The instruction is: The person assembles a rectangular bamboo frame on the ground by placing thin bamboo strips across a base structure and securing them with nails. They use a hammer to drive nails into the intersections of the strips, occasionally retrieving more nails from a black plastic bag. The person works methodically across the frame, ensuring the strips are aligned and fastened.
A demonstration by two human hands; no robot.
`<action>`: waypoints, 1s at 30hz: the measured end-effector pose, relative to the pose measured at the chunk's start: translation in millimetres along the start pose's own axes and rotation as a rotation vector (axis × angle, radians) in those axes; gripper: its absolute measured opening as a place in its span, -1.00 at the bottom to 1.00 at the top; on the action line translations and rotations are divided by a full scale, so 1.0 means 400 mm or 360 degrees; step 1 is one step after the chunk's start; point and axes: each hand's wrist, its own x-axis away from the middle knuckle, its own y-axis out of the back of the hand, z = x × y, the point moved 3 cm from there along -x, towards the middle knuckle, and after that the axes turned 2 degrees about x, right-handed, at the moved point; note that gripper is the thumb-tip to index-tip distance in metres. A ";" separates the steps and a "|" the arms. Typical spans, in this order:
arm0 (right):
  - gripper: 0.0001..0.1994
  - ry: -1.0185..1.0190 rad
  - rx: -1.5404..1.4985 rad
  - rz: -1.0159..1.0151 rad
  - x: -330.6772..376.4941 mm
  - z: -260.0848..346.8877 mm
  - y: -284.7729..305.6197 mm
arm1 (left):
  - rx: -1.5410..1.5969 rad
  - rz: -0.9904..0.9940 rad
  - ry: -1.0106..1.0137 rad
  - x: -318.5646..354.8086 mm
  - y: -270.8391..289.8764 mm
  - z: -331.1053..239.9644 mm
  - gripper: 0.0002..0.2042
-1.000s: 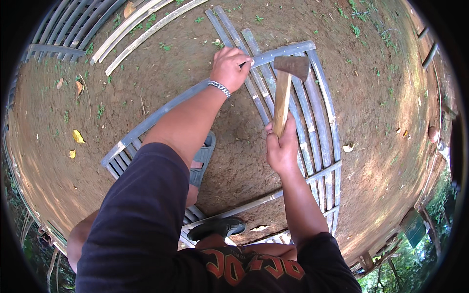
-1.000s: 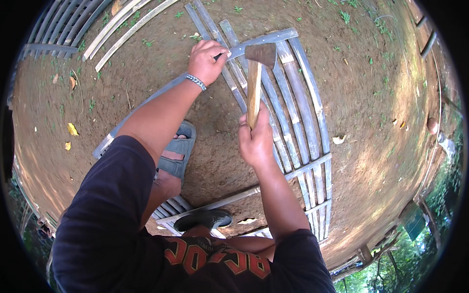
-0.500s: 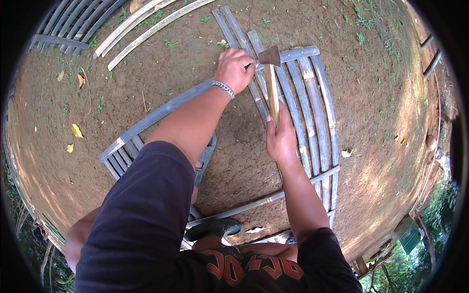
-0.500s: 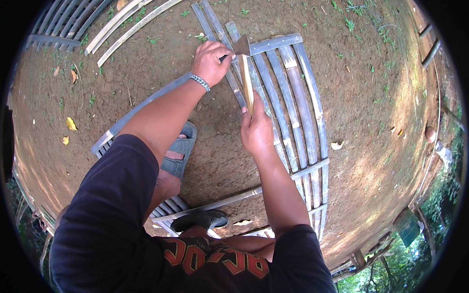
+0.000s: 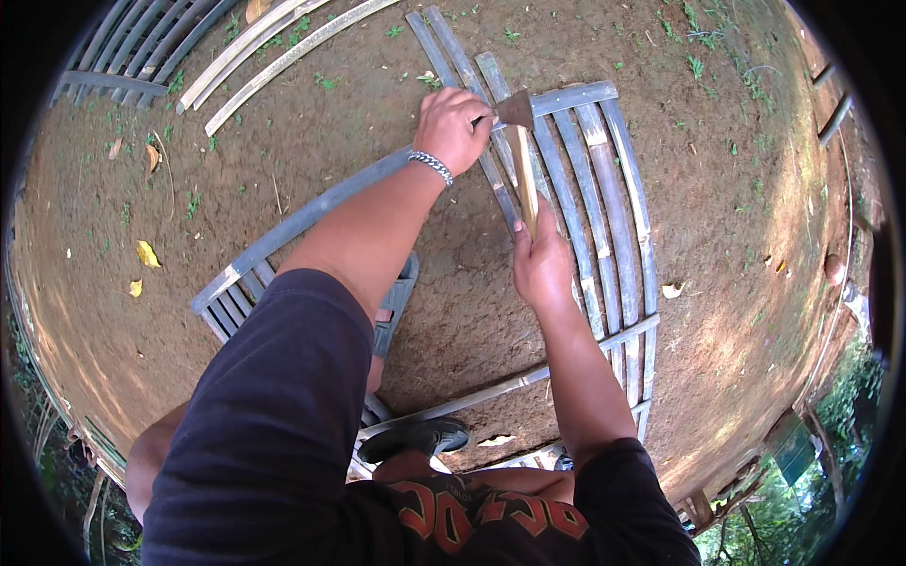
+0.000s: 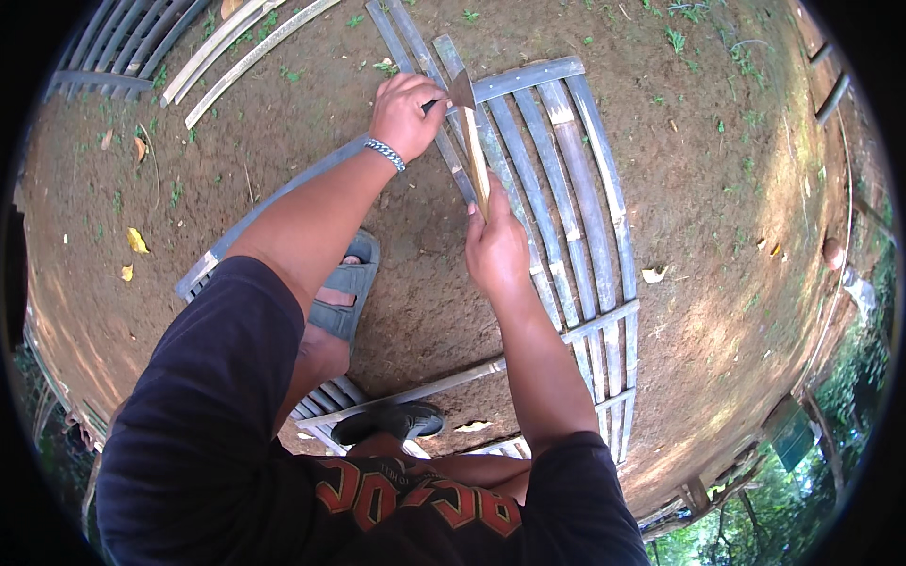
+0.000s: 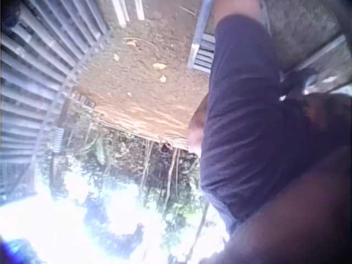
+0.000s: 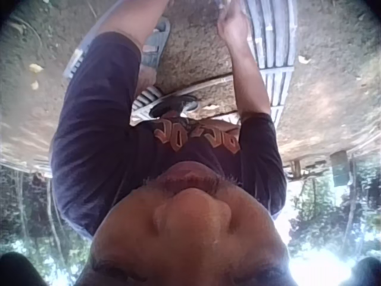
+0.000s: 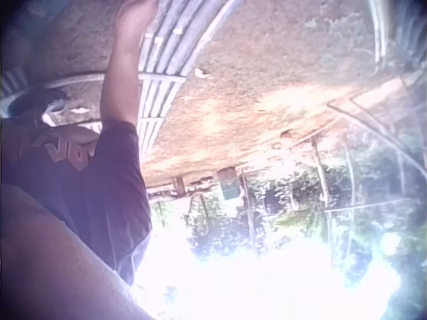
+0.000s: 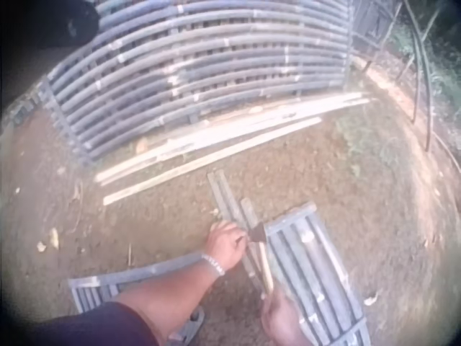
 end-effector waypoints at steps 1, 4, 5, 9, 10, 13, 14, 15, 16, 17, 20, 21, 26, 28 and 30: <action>-0.44 -0.0017 0.0004 -0.0033 0.000 0.000 0.002 | -0.0004 -0.0003 -0.0010 -0.001 -0.001 0.001 -0.91; -0.44 -0.0015 -0.0029 -0.0125 0.010 -0.002 0.000 | -0.0010 -0.0027 -0.0029 0.006 -0.002 -0.004 -0.91; -0.44 0.0025 -0.0069 -0.0156 0.009 -0.002 0.002 | -0.0009 -0.0050 -0.0032 0.004 -0.003 -0.004 -0.91; -0.45 -0.0014 0.0060 -0.0057 -0.002 -0.013 -0.009 | -0.0020 0.0006 -0.0013 0.002 -0.002 0.002 -0.90; -0.45 -0.0043 0.0120 -0.0015 -0.005 -0.018 -0.013 | -0.0012 0.0003 -0.0020 -0.001 -0.003 -0.001 -0.90; -0.44 0.0122 -0.0068 -0.0257 0.002 -0.006 -0.001 | -0.0006 -0.0017 -0.0018 0.006 0.000 -0.005 -0.91; -0.44 0.0143 -0.0096 -0.0317 0.004 0.000 0.004 | -0.0007 -0.0039 -0.0017 0.006 0.000 -0.005 -0.91; -0.44 0.0137 -0.0105 -0.0311 0.002 0.006 0.008 | -0.0004 -0.0066 -0.0026 -0.001 0.001 -0.007 -0.91; -0.44 0.0099 -0.0044 -0.0206 -0.002 0.000 0.002 | -0.0009 -0.0035 -0.0027 0.000 0.000 -0.005 -0.91; -0.44 0.0061 0.0016 -0.0101 -0.005 -0.010 -0.005 | -0.0013 -0.0004 -0.0028 0.004 0.000 -0.002 -0.91; -0.45 -0.0039 0.0053 -0.0067 -0.005 0.011 0.005 | -0.0015 -0.0012 -0.0040 -0.001 -0.004 0.003 -0.92; -0.45 -0.0079 0.0041 -0.0092 0.003 0.017 0.006 | -0.0012 -0.0021 -0.0036 0.004 -0.003 0.000 -0.92; -0.44 0.0102 0.0052 -0.0253 0.005 0.010 -0.006 | -0.0020 -0.0016 -0.0025 0.000 0.002 -0.005 -0.92; -0.44 0.0018 0.0127 -0.0073 -0.004 -0.005 -0.012 | -0.0015 0.0010 -0.0027 0.000 -0.003 -0.004 -0.91; -0.44 0.0037 0.0001 -0.0176 -0.001 -0.001 -0.005 | 0.0009 -0.0007 -0.0027 0.005 -0.003 -0.003 -0.90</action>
